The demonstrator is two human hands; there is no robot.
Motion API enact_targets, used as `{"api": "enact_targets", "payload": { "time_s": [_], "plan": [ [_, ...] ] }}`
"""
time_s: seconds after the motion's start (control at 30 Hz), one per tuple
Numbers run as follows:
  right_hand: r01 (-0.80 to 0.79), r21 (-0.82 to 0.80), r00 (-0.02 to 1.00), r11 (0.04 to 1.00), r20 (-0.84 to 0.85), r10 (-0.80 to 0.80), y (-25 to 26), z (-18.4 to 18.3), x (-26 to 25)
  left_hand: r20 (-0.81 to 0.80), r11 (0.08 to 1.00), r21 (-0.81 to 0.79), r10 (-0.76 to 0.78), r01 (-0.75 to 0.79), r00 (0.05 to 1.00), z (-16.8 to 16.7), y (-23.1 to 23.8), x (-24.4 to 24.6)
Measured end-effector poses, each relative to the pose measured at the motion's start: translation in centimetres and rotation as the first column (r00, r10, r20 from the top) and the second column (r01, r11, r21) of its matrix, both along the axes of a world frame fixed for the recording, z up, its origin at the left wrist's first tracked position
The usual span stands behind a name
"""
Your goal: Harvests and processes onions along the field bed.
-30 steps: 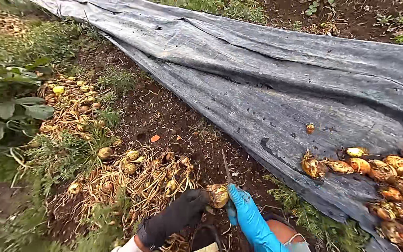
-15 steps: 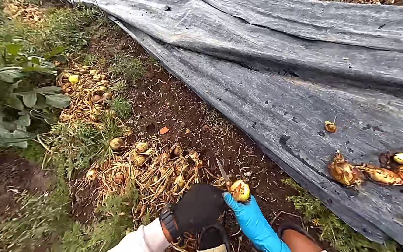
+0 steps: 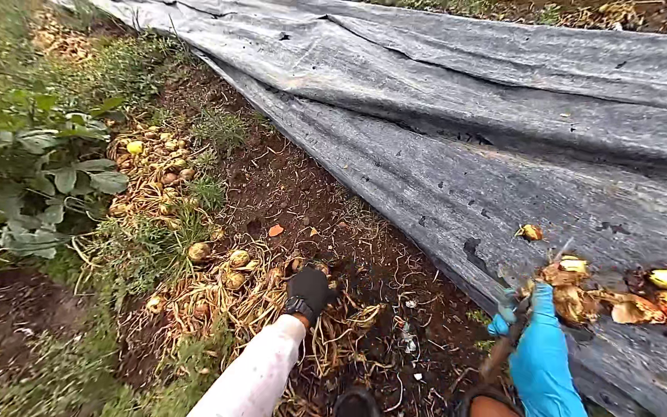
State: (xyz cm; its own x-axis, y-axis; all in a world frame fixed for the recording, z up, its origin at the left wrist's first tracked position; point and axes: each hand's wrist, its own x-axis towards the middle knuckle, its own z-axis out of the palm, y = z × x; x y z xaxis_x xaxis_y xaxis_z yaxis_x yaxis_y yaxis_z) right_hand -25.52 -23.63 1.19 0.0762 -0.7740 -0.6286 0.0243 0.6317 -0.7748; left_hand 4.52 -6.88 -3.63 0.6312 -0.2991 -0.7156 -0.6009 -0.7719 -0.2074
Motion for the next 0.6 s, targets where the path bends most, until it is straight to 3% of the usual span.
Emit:
{"api": "enact_targets", "payload": {
  "time_s": [0.1, 0.17, 0.23, 0.27, 0.33, 0.37, 0.43, 0.5, 0.6],
  "plan": [
    [-0.39, 0.08, 0.921, 0.917, 0.039, 0.388, 5.3, -1.2, 1.8, -0.1, 0.966, -0.255, -0.075, 0.047, 0.992, -1.9, 3.0, 0.2],
    [-0.507, 0.065, 0.862, 0.86, 0.007, 0.507, 8.0, -1.8, 3.1, -0.212, 0.844, -0.537, -0.161, 0.023, 0.964, -0.1, 4.6, -0.8],
    [-0.569, 0.044, 0.822, 0.821, 0.014, 0.569, 9.0, -1.9, 3.7, -0.386, 0.673, -0.727, -0.241, -0.133, 0.89, 3.9, 5.2, -3.2],
    [-0.6, 0.018, 0.8, 0.8, 0.044, 0.599, 9.3, -1.9, 3.8, -0.509, 0.621, -0.739, -0.258, -0.263, 0.821, 5.9, 5.4, -4.5],
    [-0.631, -0.048, 0.764, 0.775, 0.139, 0.63, 9.8, -1.5, 4.1, -0.783, 0.597, -0.588, -0.247, -0.547, 0.571, 8.8, 5.7, -6.1],
    [-0.632, -0.067, 0.752, 0.772, 0.187, 0.632, 10.1, -1.3, 4.2, -0.869, 0.601, -0.477, -0.214, -0.641, 0.446, 9.3, 5.7, -6.3],
    [-0.632, -0.085, 0.72, 0.77, 0.302, 0.624, 10.4, -1.7, 4.4, -0.937, 0.601, -0.34, -0.146, -0.724, 0.318, 8.8, 5.9, -6.2],
    [-0.631, -0.061, 0.674, 0.773, 0.451, 0.585, 11.0, -2.8, 4.7, -0.921, 0.591, -0.361, -0.101, -0.722, 0.377, 7.7, 6.0, -5.8],
    [-0.679, 0.017, 0.601, 0.734, 0.587, 0.542, 11.9, -4.5, 5.2, -0.71, 0.638, -0.613, -0.185, -0.467, 0.679, 5.9, 5.7, -4.0]
  ]
}}
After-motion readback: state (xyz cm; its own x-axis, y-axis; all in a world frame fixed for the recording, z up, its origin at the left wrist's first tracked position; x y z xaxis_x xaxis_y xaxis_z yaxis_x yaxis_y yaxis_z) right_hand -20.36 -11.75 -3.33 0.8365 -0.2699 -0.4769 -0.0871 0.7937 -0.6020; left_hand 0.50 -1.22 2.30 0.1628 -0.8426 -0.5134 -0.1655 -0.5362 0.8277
